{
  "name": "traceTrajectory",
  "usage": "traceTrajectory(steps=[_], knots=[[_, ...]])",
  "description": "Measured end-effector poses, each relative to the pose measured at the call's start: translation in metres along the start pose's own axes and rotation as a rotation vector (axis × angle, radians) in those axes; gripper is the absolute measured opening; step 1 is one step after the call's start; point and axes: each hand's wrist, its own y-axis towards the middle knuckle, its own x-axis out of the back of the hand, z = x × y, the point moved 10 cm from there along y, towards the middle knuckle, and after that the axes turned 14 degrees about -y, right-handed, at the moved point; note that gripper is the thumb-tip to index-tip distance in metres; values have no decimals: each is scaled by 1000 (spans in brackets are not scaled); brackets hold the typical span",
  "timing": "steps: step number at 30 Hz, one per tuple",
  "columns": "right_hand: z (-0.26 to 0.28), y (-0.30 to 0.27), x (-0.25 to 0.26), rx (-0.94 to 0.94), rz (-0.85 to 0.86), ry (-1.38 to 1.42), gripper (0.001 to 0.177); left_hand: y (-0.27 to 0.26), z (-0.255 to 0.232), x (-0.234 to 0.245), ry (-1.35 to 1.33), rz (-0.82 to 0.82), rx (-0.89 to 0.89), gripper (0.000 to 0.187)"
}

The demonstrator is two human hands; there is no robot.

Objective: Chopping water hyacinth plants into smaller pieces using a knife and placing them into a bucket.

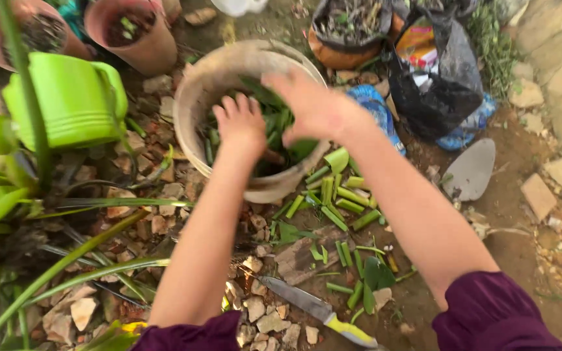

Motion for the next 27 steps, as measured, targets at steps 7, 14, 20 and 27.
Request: traceTrajectory(steps=[7, 14, 20, 27], knots=[[-28, -23, -30, 130, -81, 109, 51, -66, 8, 105, -172, 210, 19, 145], [-195, -186, -52, -353, -447, 637, 23, -150, -47, 221, -652, -488, -330, 69], [-200, -260, -177, -458, 28, 353, 28, -179, -148, 137, -1004, -219, -437, 42], [-233, -312, -122, -657, -24, -219, 83, -271, -269, -44, -590, 315, -706, 100]])
